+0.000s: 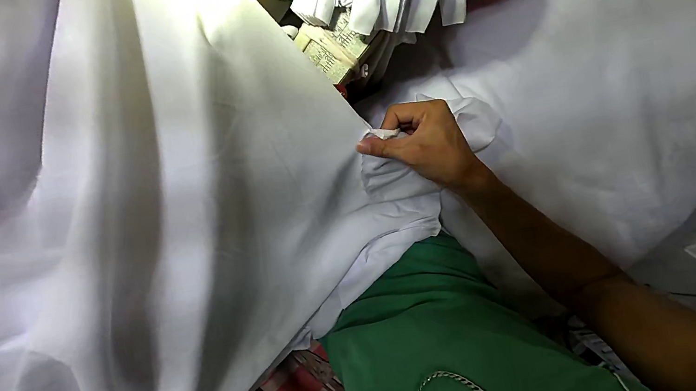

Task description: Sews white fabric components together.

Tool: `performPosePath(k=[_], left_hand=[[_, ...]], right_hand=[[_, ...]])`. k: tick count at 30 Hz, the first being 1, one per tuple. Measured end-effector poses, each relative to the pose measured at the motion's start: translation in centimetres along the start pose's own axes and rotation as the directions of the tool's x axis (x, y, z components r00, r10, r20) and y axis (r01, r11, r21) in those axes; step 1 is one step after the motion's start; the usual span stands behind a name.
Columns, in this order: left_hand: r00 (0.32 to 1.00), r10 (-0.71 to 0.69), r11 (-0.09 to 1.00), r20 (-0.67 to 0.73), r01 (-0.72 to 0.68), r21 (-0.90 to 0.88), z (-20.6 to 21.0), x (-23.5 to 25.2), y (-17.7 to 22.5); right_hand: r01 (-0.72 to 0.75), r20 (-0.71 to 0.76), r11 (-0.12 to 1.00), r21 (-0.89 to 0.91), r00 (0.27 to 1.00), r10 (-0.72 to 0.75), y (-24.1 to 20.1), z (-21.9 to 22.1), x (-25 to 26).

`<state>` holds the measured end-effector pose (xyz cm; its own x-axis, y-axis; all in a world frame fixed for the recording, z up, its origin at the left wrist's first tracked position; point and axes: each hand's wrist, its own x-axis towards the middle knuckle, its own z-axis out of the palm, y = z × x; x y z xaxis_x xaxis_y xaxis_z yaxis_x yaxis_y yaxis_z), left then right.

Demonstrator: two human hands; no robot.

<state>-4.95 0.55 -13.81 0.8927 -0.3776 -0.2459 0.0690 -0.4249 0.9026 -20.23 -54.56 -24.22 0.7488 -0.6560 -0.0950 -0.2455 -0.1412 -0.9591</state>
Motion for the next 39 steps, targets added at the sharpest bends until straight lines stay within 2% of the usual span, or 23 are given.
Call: performPosePath(k=[1,3,5,11,16,28,34,39], left_hand=[[0.998,-0.024,1.0,-0.055,0.024,-0.003,1.3,0.0,1.1],[0.964,-0.163,0.984,-0.209,0.174,0.032,6.0,0.5,5.6],[0.96,-0.192,0.977,-0.203,0.206,0.047,7.3,0.6,7.1],[0.968,-0.173,0.982,-0.18,0.183,0.041,7.0,0.5,6.7],[0.967,-0.181,0.98,-0.178,0.193,0.05,6.8,0.5,6.4],[0.965,-0.164,0.983,-0.203,0.177,0.045,7.1,0.3,6.9],[0.973,-0.18,0.983,-0.146,0.182,-0.003,6.9,0.0,6.9],[0.965,-0.178,0.984,-0.19,0.174,-0.038,6.9,-0.2,6.2]], right_hand=[[0.009,-0.002,1.0,-0.005,1.0,-0.009,-0.1,0.2,0.0],[0.01,-0.002,1.0,-0.013,1.0,-0.01,-0.4,0.4,0.0],[-0.012,0.01,0.999,-0.03,1.0,0.012,-0.5,0.3,-0.1],[0.006,0.048,0.999,-0.04,0.999,-0.004,-1.2,-0.9,-1.2],[0.012,0.031,1.0,0.023,0.999,-0.013,-0.8,-0.5,-1.2],[-0.046,0.064,0.998,0.05,0.997,0.043,-1.2,-0.2,-0.9],[0.002,0.09,0.998,0.061,0.996,-0.008,-1.1,-0.4,-1.0],[0.04,0.05,0.993,0.114,0.998,-0.046,-1.0,-0.6,-1.1]])
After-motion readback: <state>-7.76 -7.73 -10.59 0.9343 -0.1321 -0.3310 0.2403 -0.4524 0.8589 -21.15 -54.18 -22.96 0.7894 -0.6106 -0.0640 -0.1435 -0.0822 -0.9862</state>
